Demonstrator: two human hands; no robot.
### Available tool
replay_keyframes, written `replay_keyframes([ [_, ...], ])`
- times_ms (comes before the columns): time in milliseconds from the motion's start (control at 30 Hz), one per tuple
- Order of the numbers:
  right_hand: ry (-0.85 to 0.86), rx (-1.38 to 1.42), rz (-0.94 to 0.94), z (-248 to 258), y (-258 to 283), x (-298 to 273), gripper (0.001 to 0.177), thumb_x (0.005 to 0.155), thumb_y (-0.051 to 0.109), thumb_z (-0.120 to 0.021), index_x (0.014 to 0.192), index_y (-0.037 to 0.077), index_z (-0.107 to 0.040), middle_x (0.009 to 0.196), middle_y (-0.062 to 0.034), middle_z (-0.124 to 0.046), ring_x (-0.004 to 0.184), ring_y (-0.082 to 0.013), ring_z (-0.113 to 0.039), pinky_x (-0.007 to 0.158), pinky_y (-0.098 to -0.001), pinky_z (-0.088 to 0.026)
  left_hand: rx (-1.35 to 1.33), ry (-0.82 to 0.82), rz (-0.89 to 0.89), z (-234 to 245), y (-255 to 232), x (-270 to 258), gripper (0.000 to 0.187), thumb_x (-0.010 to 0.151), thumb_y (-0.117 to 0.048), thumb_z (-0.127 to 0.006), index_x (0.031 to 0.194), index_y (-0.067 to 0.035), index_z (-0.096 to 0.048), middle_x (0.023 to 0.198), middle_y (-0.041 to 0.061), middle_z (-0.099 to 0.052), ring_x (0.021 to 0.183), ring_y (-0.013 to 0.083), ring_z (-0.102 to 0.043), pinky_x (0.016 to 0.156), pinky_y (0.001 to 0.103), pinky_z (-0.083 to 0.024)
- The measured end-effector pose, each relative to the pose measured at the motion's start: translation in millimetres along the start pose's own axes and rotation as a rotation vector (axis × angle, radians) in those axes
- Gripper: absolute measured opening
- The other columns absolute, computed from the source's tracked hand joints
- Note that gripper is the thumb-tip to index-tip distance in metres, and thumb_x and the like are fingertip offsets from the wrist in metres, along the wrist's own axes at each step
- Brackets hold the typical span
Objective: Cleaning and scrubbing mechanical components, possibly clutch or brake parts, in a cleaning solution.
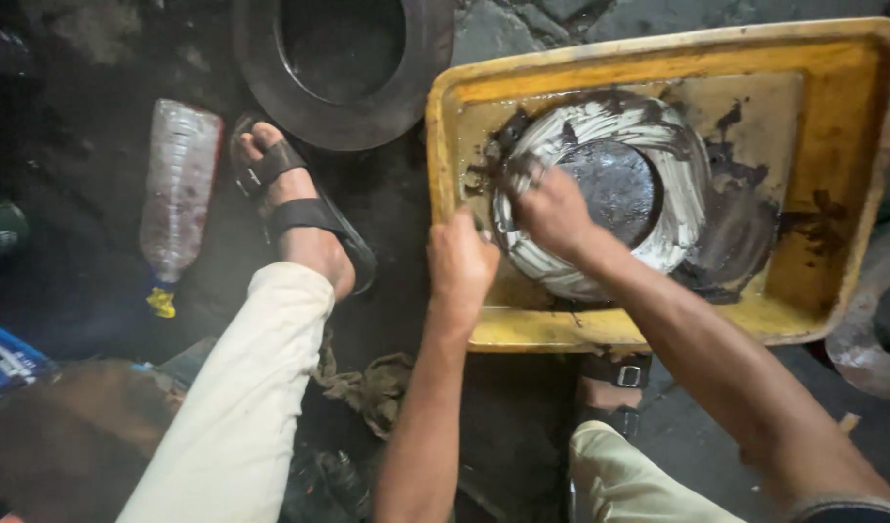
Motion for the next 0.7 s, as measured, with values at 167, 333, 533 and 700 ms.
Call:
replay_keyframes([
  [167,0.289,0.084,0.066,-35,3,-88,0.039,0.073,0.005,-0.073,0.111,0.003,-0.068,0.13,-0.0188,-0.062,0.112,-0.036,-0.062,0.074,-0.0405,-0.059,-0.152,0.045,-0.027,59,-23,6,0.025,0.079,-0.006,-0.075,0.101,0.0,-0.066,0.084,0.029,-0.069,0.086,0.0498,-0.067,0.077,0.055,-0.055],
  [333,0.205,0.09,0.021,-20,2,-20,0.038,0.08,0.009,-0.074,0.118,0.003,-0.073,0.125,-0.0145,-0.062,0.11,-0.0343,-0.062,0.08,-0.0446,-0.059,-0.195,0.032,-0.069,69,-23,2,0.021,0.08,-0.01,-0.077,0.094,0.0,-0.066,0.088,0.026,-0.072,0.09,0.0466,-0.068,0.078,0.053,-0.054],
  [533,0.175,0.063,0.158,-31,-11,-92,0.046,0.076,0.015,-0.07,0.121,0.005,-0.065,0.132,-0.0188,-0.059,0.121,-0.0394,-0.061,0.091,-0.0481,-0.058,-0.193,0.053,-0.06,65,-24,7,0.02,0.079,-0.011,-0.078,0.093,0.0,-0.067,0.087,0.025,-0.072,0.09,0.046,-0.068,0.078,0.054,-0.052],
  [700,0.293,0.085,0.261,-11,-2,-106,0.056,0.069,0.016,-0.063,0.123,0.004,-0.062,0.136,-0.0202,-0.057,0.125,-0.0458,-0.06,0.095,-0.0503,-0.058,-0.228,0.086,-0.024,61,-24,5,0.02,0.082,-0.012,-0.078,0.094,-0.001,-0.067,0.087,0.024,-0.072,0.091,0.0453,-0.068,0.078,0.054,-0.052],
])
Point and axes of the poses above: each hand's wrist, its own x-axis towards the middle knuckle, its own z-axis out of the back of the hand, y = z × x, the point moved 1 cm from there along x, towards the middle knuckle
